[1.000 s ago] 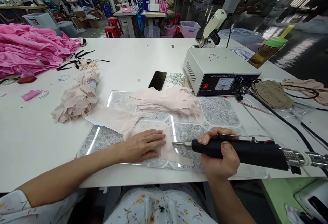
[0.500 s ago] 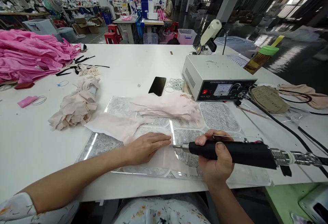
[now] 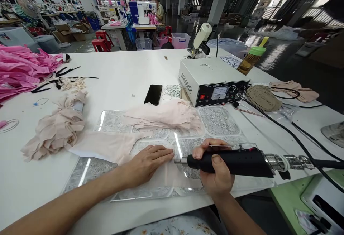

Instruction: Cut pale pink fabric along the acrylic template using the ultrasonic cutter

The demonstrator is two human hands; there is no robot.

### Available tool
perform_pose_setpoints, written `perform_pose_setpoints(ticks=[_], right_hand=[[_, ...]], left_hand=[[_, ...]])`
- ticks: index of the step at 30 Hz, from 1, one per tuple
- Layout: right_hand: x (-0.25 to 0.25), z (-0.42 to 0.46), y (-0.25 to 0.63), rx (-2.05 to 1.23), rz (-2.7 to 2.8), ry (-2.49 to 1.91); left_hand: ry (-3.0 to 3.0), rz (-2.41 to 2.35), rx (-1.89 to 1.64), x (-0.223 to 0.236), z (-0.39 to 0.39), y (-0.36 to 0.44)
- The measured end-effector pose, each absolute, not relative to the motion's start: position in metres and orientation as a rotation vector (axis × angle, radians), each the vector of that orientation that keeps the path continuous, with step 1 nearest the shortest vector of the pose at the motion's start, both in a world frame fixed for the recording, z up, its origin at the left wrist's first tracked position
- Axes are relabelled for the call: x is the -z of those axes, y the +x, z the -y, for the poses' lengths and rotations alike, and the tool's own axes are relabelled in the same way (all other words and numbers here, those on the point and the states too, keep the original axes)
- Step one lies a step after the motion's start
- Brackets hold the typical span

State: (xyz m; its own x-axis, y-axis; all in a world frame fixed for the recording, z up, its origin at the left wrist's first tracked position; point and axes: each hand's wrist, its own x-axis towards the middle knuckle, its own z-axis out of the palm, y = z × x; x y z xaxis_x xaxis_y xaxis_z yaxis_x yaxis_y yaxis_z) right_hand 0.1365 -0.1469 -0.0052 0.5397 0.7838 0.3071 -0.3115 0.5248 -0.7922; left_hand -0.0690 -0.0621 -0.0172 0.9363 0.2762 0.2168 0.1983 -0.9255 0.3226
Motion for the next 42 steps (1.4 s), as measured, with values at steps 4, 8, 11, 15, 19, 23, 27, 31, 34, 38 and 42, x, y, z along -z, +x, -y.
perform_pose_setpoints(ticks=[4, 8, 11, 15, 19, 23, 27, 31, 34, 38, 42], right_hand=[[0.004, 0.147, 0.138, -0.733, 0.725, -0.759], [0.002, 0.149, 0.135, -0.766, 0.738, -0.741], [0.000, 0.150, 0.135, -0.789, 0.737, -0.723], [0.000, 0.149, 0.136, -0.782, 0.737, -0.734], [0.000, 0.148, 0.138, -0.750, 0.733, -0.770], [-0.001, 0.148, 0.139, -0.741, 0.746, -0.770], [-0.001, 0.148, 0.139, -0.744, 0.755, -0.759], [-0.001, 0.148, 0.140, -0.753, 0.775, -0.739], [-0.004, 0.148, 0.142, -0.756, 0.804, -0.746], [-0.011, 0.142, 0.151, -0.721, 0.887, -0.741], [-0.017, 0.133, 0.159, -0.686, 0.953, -0.738]], left_hand=[[2.794, -0.355, -0.364, 0.014, 0.063, -0.068], [2.813, -0.349, -0.346, 0.015, 0.063, -0.068], [2.827, -0.341, -0.355, 0.018, 0.062, -0.068], [2.829, -0.331, -0.371, 0.022, 0.063, -0.068], [2.825, -0.354, -0.360, 0.020, 0.065, -0.068], [2.836, -0.364, -0.345, 0.018, 0.066, -0.069], [2.848, -0.352, -0.353, 0.018, 0.066, -0.069], [2.849, -0.366, -0.348, 0.018, 0.066, -0.069], [2.848, -0.375, -0.333, 0.019, 0.066, -0.069], [2.852, -0.353, -0.358, 0.020, 0.067, -0.068], [2.862, -0.359, -0.331, 0.021, 0.068, -0.067]])
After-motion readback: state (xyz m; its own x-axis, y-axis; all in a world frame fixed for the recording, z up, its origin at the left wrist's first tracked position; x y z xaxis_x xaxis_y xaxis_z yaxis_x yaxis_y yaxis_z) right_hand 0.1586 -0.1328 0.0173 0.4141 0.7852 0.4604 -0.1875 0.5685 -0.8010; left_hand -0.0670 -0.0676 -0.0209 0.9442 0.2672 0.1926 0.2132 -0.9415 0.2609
